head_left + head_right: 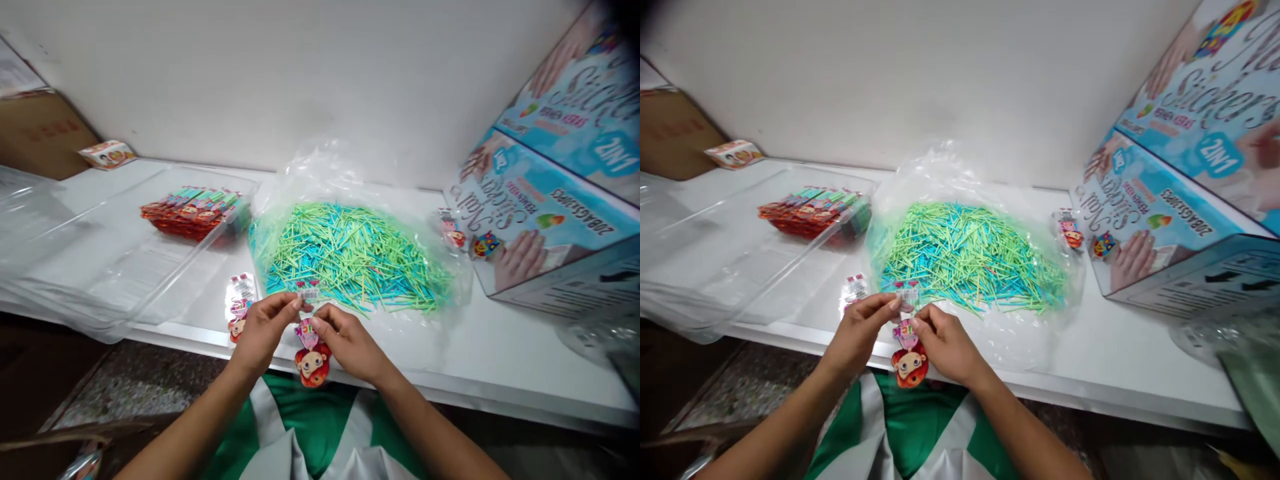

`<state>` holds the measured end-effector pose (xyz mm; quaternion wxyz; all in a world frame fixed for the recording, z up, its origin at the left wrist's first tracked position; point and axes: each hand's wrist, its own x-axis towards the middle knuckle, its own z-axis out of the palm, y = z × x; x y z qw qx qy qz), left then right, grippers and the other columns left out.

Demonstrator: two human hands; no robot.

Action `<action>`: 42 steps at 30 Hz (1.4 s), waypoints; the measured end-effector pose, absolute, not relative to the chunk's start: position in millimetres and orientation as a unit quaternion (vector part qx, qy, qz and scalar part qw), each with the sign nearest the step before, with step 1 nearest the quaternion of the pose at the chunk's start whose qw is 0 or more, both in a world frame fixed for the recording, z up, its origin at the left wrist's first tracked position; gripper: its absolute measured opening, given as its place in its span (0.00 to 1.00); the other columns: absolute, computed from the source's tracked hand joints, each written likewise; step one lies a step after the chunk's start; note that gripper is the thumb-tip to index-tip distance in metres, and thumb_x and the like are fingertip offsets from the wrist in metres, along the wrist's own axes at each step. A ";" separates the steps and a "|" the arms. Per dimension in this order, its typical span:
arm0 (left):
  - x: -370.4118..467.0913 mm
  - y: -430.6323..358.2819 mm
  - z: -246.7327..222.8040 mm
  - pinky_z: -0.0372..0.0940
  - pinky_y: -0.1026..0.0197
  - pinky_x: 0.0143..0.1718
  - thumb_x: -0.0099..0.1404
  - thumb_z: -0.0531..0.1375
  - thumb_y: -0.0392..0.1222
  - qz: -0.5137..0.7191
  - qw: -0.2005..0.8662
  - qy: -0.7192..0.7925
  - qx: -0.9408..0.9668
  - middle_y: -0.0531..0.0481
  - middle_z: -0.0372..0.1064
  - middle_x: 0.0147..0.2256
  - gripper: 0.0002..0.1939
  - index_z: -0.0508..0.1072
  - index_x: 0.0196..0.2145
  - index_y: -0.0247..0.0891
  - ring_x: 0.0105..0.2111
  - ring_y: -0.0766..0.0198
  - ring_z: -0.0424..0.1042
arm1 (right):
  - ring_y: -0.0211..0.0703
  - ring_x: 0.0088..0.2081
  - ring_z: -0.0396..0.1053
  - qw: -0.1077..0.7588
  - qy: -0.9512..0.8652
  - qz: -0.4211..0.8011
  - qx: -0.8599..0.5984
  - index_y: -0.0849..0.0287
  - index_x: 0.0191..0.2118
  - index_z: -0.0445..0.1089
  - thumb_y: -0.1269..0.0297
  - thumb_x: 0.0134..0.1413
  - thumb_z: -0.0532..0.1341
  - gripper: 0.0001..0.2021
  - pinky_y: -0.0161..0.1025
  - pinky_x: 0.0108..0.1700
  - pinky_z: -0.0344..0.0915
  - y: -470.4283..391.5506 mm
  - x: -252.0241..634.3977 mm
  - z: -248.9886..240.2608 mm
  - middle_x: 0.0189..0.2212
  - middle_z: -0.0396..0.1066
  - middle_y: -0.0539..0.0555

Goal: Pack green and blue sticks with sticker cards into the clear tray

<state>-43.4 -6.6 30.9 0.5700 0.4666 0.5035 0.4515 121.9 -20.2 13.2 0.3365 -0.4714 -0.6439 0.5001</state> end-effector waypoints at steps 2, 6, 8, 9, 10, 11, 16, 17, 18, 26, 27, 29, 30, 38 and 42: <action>-29.9 0.7 22.5 0.64 0.60 0.36 0.54 0.64 0.47 0.448 0.629 0.464 0.435 0.49 0.74 0.30 0.10 0.79 0.34 0.42 0.31 0.62 0.70 | 0.35 0.28 0.62 0.331 -0.640 0.506 -0.474 0.58 0.31 0.63 0.57 0.61 0.52 0.12 0.32 0.31 0.60 -22.7 128.6 11.9 0.25 0.64 0.47; -15.9 11.3 10.5 0.62 0.60 0.39 0.55 0.64 0.47 0.425 0.675 0.438 0.415 0.49 0.74 0.27 0.09 0.79 0.28 0.41 0.32 0.62 0.70 | 0.35 0.29 0.62 0.306 -0.660 0.512 -0.457 0.58 0.31 0.64 0.56 0.62 0.51 0.13 0.32 0.32 0.59 -22.3 150.4 11.0 0.25 0.64 0.47; -12.8 14.2 6.9 0.62 0.60 0.39 0.54 0.65 0.48 0.424 0.672 0.453 0.405 0.49 0.75 0.28 0.08 0.80 0.27 0.41 0.32 0.62 0.70 | 0.36 0.29 0.63 0.287 -0.673 0.494 -0.469 0.58 0.31 0.65 0.55 0.63 0.50 0.15 0.33 0.33 0.60 -16.9 165.4 8.3 0.26 0.65 0.48; -12.1 15.3 5.3 0.62 0.60 0.39 0.52 0.66 0.47 0.425 0.669 0.463 0.397 0.49 0.75 0.28 0.08 0.79 0.26 0.41 0.31 0.63 0.70 | 0.36 0.30 0.65 0.280 -0.675 0.481 -0.485 0.58 0.32 0.66 0.56 0.63 0.49 0.15 0.34 0.35 0.60 -13.2 174.1 6.3 0.28 0.67 0.49; -12.0 16.1 3.7 0.62 0.60 0.37 0.50 0.67 0.46 0.425 0.668 0.473 0.387 0.49 0.75 0.27 0.07 0.79 0.24 0.41 0.30 0.63 0.70 | 0.37 0.30 0.65 0.273 -0.676 0.457 -0.511 0.58 0.33 0.66 0.56 0.63 0.49 0.15 0.34 0.34 0.60 -9.3 183.1 3.9 0.29 0.68 0.49; -12.2 16.8 2.2 0.62 0.60 0.36 0.48 0.68 0.45 0.425 0.670 0.480 0.374 0.49 0.75 0.26 0.07 0.78 0.22 0.40 0.29 0.64 0.70 | 0.37 0.30 0.66 0.267 -0.680 0.426 -0.534 0.58 0.34 0.65 0.56 0.63 0.49 0.15 0.35 0.35 0.60 -5.6 192.1 1.3 0.29 0.69 0.50; -16.7 17.2 -2.3 0.63 0.62 0.36 0.45 0.70 0.42 0.442 0.711 0.466 0.285 0.51 0.73 0.23 0.10 0.73 0.19 0.38 0.28 0.65 0.71 | 0.41 0.33 0.67 0.163 -0.738 0.279 -0.593 0.58 0.38 0.65 0.58 0.62 0.49 0.12 0.37 0.35 0.59 3.1 217.0 -11.2 0.30 0.69 0.51; -17.7 17.1 -2.0 0.63 0.62 0.35 0.46 0.70 0.43 0.445 0.718 0.461 0.273 0.51 0.72 0.23 0.11 0.73 0.20 0.37 0.28 0.66 0.71 | 0.42 0.35 0.68 0.135 -0.744 0.243 -0.607 0.58 0.42 0.65 0.58 0.62 0.50 0.11 0.37 0.35 0.60 3.6 215.4 -13.4 0.33 0.70 0.52; -18.8 17.0 -1.4 0.64 0.63 0.35 0.46 0.70 0.43 0.446 0.722 0.458 0.264 0.51 0.73 0.24 0.11 0.73 0.21 0.36 0.27 0.66 0.71 | 0.44 0.37 0.68 0.103 -0.750 0.200 -0.622 0.59 0.45 0.64 0.58 0.60 0.52 0.12 0.37 0.35 0.60 4.3 211.9 -15.6 0.37 0.70 0.54; -28.1 17.8 3.7 0.63 0.66 0.33 0.48 0.70 0.40 0.459 0.718 0.458 0.251 0.50 0.72 0.24 0.12 0.71 0.23 0.33 0.26 0.69 0.70 | 0.51 0.42 0.67 -0.050 -0.766 -0.007 -0.641 0.64 0.45 0.64 0.65 0.60 0.53 0.10 0.40 0.37 0.63 35.3 176.3 -31.0 0.42 0.66 0.64; -28.3 17.9 3.5 0.62 0.67 0.33 0.48 0.70 0.40 0.460 0.718 0.457 0.251 0.50 0.72 0.24 0.12 0.71 0.22 0.33 0.27 0.69 0.70 | 0.52 0.41 0.67 -0.054 -0.766 -0.009 -0.640 0.65 0.45 0.64 0.67 0.60 0.52 0.10 0.40 0.37 0.63 40.8 173.9 -33.0 0.41 0.66 0.65; -27.5 18.1 3.0 0.62 0.67 0.33 0.48 0.70 0.40 0.460 0.718 0.458 0.252 0.50 0.72 0.24 0.11 0.71 0.22 0.33 0.26 0.69 0.70 | 0.52 0.41 0.68 -0.063 -0.767 -0.009 -0.639 0.68 0.44 0.65 0.71 0.60 0.50 0.11 0.40 0.35 0.64 50.8 168.9 -37.1 0.40 0.67 0.66; -26.5 18.2 2.9 0.62 0.67 0.33 0.48 0.70 0.40 0.459 0.717 0.459 0.255 0.50 0.72 0.24 0.11 0.71 0.22 0.32 0.26 0.69 0.70 | 0.52 0.41 0.68 -0.066 -0.768 -0.008 -0.637 0.69 0.44 0.65 0.73 0.59 0.50 0.11 0.40 0.35 0.64 55.1 166.3 -39.0 0.40 0.67 0.67; -28.8 19.6 6.1 0.61 0.67 0.32 0.48 0.70 0.40 0.456 0.716 0.456 0.267 0.51 0.72 0.23 0.12 0.70 0.21 0.33 0.26 0.69 0.70 | 0.52 0.36 0.72 -0.049 -0.756 0.028 -0.652 0.71 0.41 0.67 0.78 0.57 0.48 0.12 0.40 0.33 0.63 61.6 185.8 -33.5 0.36 0.70 0.68; -32.7 23.1 7.4 0.61 0.67 0.32 0.48 0.69 0.40 0.459 0.709 0.462 0.271 0.50 0.72 0.23 0.11 0.71 0.21 0.32 0.26 0.69 0.69 | 0.51 0.34 0.71 0.005 -0.749 0.053 -0.661 0.66 0.39 0.65 0.65 0.63 0.46 0.13 0.41 0.34 0.60 59.1 216.2 -18.0 0.36 0.70 0.66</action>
